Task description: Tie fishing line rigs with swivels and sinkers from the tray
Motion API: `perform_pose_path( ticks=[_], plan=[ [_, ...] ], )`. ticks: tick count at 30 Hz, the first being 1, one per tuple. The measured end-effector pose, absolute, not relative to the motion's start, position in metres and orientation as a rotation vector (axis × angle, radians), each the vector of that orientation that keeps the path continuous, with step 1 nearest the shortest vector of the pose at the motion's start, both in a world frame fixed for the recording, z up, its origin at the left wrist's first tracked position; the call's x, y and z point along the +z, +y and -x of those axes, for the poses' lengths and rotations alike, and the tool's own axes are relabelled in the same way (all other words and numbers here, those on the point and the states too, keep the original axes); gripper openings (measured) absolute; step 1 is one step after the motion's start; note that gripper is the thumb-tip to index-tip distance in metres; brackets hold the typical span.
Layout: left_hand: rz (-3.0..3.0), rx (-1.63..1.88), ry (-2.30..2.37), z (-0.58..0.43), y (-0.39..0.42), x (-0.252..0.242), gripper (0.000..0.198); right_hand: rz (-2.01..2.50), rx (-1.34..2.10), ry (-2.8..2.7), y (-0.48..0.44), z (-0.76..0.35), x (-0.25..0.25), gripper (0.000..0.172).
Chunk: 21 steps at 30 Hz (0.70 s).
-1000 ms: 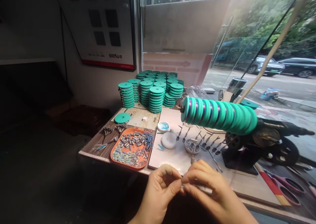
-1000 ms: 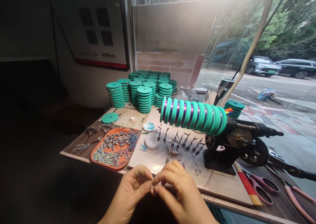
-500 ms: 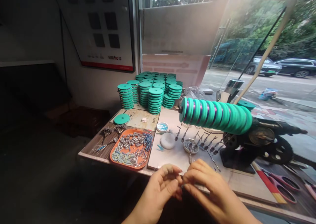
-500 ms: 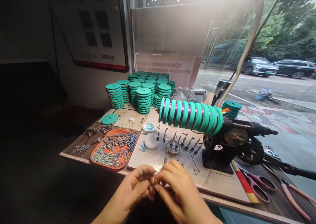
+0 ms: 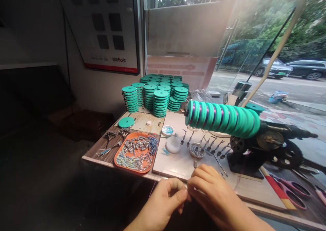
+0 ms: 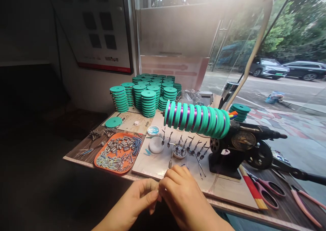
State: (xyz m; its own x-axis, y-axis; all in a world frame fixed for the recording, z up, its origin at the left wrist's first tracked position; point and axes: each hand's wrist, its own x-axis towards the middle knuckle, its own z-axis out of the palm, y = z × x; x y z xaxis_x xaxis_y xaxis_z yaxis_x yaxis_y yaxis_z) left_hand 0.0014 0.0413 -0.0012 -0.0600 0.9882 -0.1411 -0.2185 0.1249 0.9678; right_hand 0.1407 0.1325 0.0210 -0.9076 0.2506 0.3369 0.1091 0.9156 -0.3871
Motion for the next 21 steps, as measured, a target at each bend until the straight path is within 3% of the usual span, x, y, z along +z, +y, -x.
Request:
perform_pose_path(
  ticks=[6, 9, 13, 21],
  plan=[
    [-0.546, 1.368, 0.995, -0.01, 0.037, -0.011, 0.034, 0.391, 0.384, -2.526, 0.132, -0.147, 0.014, 0.01],
    [-0.376, 1.412, 0.907, -0.017, 0.035, -0.016, 0.036, 0.497, 0.411, -2.382, 0.125, -0.157, 0.007, 0.027],
    [-0.313, 1.445, 0.852, -0.021, 0.033, -0.02, 0.035, 0.71, 0.879, -2.131, 0.104, -0.16, -0.006, 0.014],
    [-0.386, 1.52, 0.866, -0.022, 0.029, -0.033, 0.03, 0.858, 1.957, -1.46, 0.092, -0.14, -0.018, 0.027]
  ],
)
